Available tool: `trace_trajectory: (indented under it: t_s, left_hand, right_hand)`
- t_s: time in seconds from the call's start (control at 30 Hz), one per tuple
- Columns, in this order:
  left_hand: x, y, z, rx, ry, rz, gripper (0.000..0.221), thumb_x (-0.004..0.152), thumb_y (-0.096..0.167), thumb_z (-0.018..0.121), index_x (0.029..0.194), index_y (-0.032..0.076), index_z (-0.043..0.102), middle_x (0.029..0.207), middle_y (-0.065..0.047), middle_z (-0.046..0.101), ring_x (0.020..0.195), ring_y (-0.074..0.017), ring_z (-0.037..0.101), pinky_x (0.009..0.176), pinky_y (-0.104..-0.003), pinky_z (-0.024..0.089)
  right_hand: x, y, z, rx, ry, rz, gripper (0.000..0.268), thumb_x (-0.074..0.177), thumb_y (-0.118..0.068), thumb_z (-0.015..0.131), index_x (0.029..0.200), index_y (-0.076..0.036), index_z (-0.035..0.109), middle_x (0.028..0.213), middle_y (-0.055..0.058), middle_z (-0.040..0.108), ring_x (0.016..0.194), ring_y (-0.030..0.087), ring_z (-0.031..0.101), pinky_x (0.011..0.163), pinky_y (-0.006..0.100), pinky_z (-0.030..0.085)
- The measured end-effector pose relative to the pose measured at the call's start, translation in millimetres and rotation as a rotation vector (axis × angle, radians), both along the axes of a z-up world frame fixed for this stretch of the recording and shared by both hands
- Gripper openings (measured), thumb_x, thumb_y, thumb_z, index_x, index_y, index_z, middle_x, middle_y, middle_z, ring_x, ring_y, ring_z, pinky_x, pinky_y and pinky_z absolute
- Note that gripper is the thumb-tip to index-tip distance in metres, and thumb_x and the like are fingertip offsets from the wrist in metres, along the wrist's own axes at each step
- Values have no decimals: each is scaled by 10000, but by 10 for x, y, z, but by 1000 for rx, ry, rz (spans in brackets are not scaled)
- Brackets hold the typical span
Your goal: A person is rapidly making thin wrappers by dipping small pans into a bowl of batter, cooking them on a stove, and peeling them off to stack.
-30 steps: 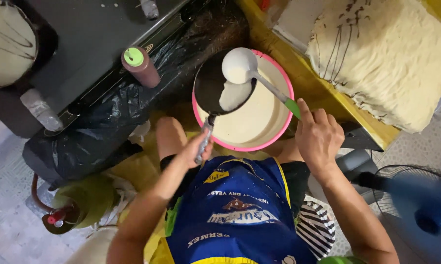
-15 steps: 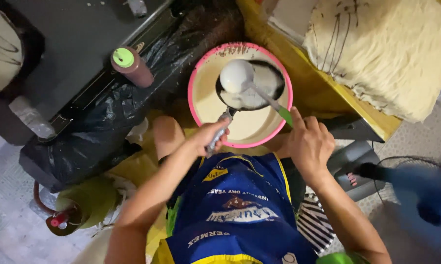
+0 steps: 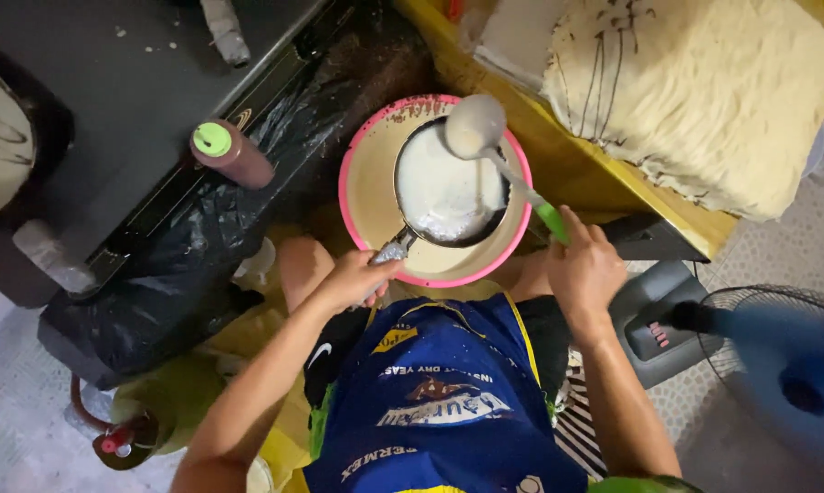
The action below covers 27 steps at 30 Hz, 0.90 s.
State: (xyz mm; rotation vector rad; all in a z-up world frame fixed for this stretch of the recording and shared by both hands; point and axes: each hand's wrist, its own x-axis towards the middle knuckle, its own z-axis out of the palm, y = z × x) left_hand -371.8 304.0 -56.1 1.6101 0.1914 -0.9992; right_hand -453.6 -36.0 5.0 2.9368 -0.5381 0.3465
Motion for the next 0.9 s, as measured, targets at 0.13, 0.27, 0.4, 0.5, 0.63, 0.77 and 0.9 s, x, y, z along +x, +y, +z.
trace_trajectory:
  t_s: [0.13,0.27,0.4,0.5,0.63,0.77,0.9]
  left_hand:
    - [-152,-9,-82,-189,37,98,386,932,360,756,869,-5,649,538,-121,590,339,-153,535,314,-270,454]
    - [-216,-88,-28,-250,61,100,385,932,354,764,867,-6,646,537,-141,589,331,-166,535,304,-288,455]
    - [-229,-67,-110,-250,81,98,366,941,352,753,869,7,653,524,-135,588,322,-154,524,297,-276,443]
    - [-165,81,-250,-118,27,47,395,941,386,747,892,1,672,529,-121,610,335,-148,530,307,-268,443]
    - [53,207,711,480,-264,-261,780,867,549,723,1313,-87,647,1214,-285,713,1217,-393,658,1005,-470,519]
    - [-55,331,597,997,-799,-496,472,892,609,626,894,153,748,764,-113,764,853,-307,762,750,-460,542]
    - [-249,418,402,1147,-1524,-321,333,909,471,624,777,169,578,590,4,523,483,-197,608,478,-328,503]
  right_hand:
    - [-112,105,370,36,-53,19,466,899,-242,760,1362,-296,762,892,26,686,746,303,727,683,448,610]
    - [-84,75,258,2,-89,21,446,888,-314,764,1333,-341,766,897,7,689,736,280,718,668,433,607]
    - [-57,-57,233,151,-79,-14,473,908,-324,786,1380,-318,746,937,25,717,787,318,726,721,447,593]
    - [-125,-256,117,323,38,-106,466,925,-358,766,1388,-324,723,981,71,739,855,405,729,753,508,573]
    - [-220,-559,-378,245,316,-187,487,898,-476,707,1381,-414,686,987,49,760,867,377,760,791,513,596]
    - [-315,-497,-1025,150,484,-218,481,862,-563,633,1337,-498,669,912,29,763,831,366,780,763,512,619]
    - [-314,-230,-1268,65,638,-176,382,854,-468,610,1107,-240,782,906,14,774,862,303,782,756,435,616]
